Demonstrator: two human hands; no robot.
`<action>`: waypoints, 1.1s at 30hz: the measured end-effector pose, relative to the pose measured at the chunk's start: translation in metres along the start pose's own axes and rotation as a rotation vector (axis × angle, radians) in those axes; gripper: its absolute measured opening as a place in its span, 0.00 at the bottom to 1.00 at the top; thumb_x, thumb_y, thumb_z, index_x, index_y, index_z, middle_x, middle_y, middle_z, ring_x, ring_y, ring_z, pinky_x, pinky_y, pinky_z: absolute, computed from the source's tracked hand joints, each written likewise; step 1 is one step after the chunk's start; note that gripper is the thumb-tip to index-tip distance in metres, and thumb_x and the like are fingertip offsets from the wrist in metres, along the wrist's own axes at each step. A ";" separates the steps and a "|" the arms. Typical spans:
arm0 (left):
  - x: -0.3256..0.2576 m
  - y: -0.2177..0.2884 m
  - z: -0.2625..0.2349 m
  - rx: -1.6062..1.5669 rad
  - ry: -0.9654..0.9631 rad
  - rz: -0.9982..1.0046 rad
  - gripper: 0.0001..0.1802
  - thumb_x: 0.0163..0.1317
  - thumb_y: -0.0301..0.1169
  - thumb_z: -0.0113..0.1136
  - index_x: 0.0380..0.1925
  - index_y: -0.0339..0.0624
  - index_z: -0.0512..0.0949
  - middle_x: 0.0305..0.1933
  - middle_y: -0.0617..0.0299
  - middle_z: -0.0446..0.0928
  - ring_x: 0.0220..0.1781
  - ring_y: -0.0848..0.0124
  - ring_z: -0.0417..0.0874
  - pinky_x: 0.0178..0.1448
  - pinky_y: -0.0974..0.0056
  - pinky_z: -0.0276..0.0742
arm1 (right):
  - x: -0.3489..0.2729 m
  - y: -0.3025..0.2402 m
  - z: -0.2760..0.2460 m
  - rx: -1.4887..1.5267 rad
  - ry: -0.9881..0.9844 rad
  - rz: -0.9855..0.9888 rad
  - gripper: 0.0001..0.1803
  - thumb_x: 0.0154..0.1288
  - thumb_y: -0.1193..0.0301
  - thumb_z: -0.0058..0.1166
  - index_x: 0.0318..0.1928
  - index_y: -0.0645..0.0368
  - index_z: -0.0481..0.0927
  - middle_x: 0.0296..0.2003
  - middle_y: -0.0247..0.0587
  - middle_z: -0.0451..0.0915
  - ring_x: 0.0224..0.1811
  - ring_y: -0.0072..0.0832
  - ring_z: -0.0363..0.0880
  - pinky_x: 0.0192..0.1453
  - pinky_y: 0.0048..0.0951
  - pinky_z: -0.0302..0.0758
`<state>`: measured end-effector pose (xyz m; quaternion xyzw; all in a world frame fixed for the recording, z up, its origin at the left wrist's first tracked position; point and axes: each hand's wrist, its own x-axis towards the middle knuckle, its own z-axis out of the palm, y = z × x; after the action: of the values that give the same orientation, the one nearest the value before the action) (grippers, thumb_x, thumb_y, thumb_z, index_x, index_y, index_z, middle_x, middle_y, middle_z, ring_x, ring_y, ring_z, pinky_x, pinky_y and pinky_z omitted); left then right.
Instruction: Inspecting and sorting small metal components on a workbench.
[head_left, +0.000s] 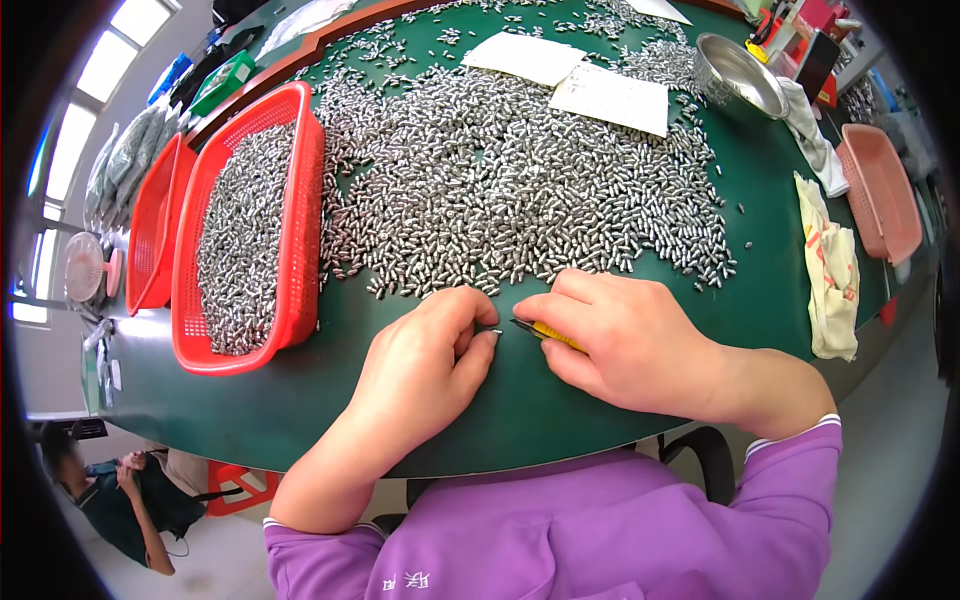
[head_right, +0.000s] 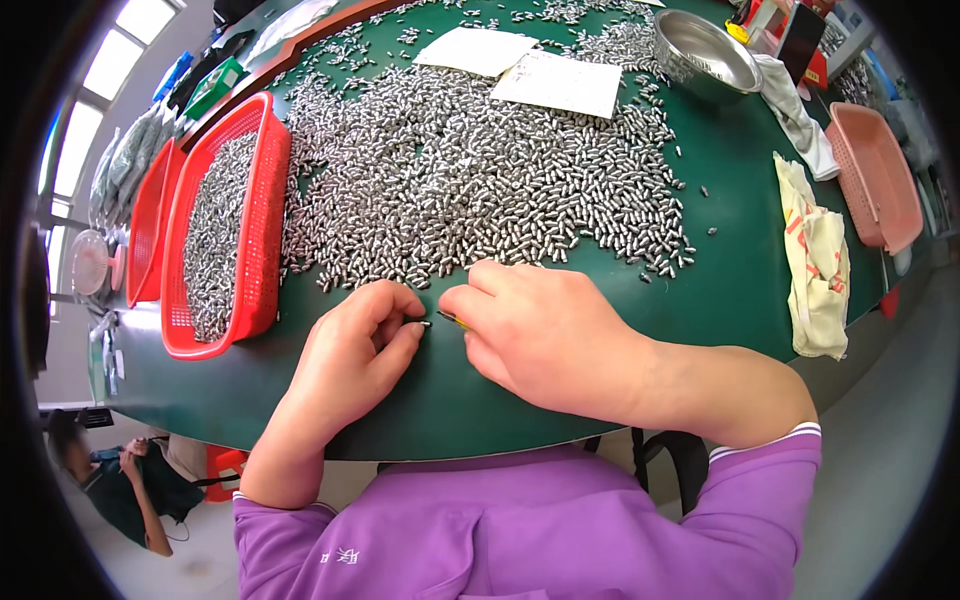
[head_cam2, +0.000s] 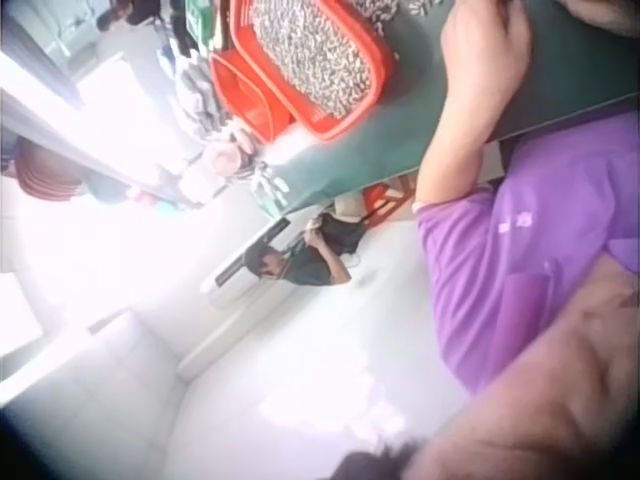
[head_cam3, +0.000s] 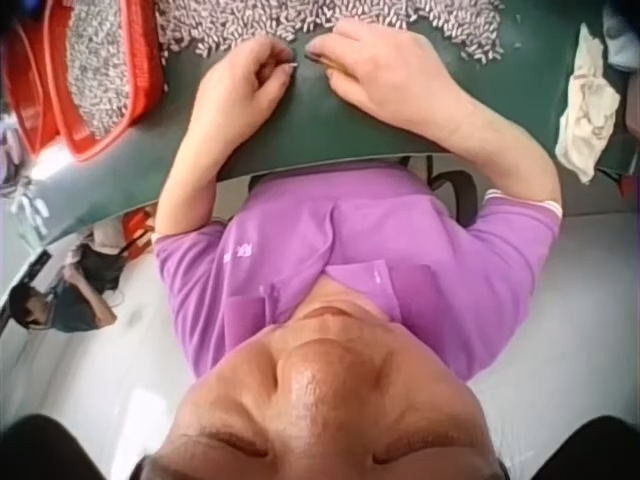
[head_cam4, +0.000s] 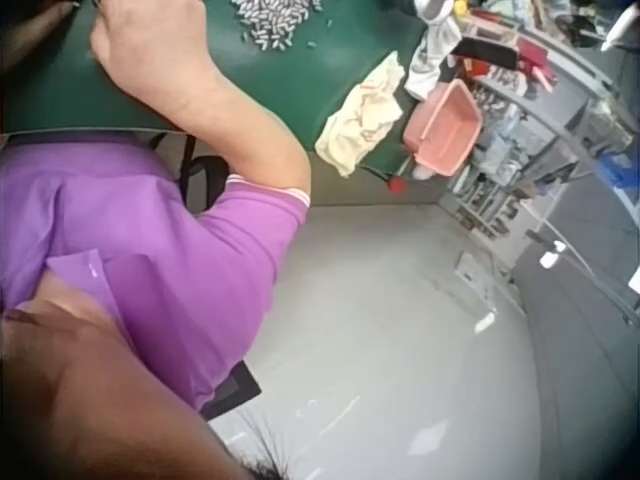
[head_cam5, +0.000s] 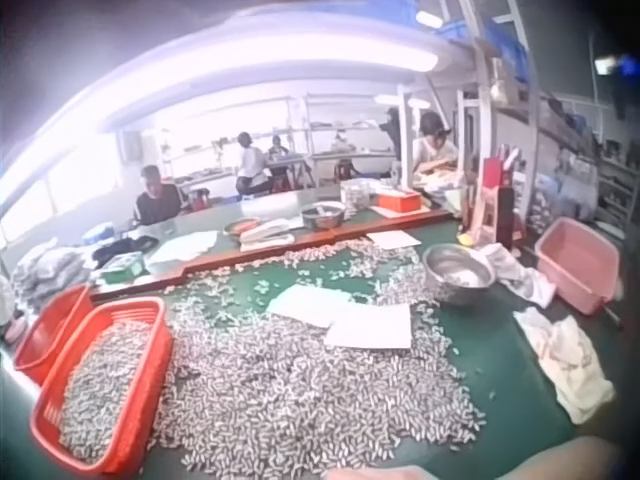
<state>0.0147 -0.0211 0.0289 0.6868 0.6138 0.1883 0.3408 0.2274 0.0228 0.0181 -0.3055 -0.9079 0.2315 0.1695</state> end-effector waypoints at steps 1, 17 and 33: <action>0.001 0.000 0.001 -0.001 0.013 0.005 0.07 0.60 0.26 0.61 0.38 0.40 0.75 0.28 0.57 0.73 0.29 0.61 0.77 0.36 0.58 0.74 | 0.000 0.000 0.001 0.005 0.004 0.005 0.14 0.59 0.71 0.58 0.46 0.56 0.77 0.36 0.39 0.73 0.36 0.36 0.80 0.38 0.37 0.79; 0.002 -0.006 0.004 -0.005 0.038 -0.028 0.06 0.57 0.27 0.65 0.30 0.39 0.76 0.26 0.58 0.75 0.25 0.65 0.78 0.32 0.61 0.73 | 0.000 -0.001 0.009 0.108 0.065 0.027 0.08 0.58 0.72 0.56 0.40 0.56 0.78 0.33 0.38 0.74 0.35 0.37 0.81 0.36 0.39 0.79; 0.005 -0.005 0.001 0.035 0.018 -0.032 0.06 0.57 0.27 0.65 0.29 0.39 0.76 0.27 0.58 0.76 0.27 0.63 0.78 0.34 0.59 0.73 | 0.012 0.005 0.006 0.192 -0.011 0.016 0.07 0.58 0.70 0.55 0.36 0.57 0.81 0.33 0.42 0.78 0.35 0.43 0.81 0.39 0.43 0.78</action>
<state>0.0126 -0.0169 0.0235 0.6812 0.6309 0.1782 0.3260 0.2181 0.0318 0.0123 -0.2937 -0.8800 0.3206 0.1912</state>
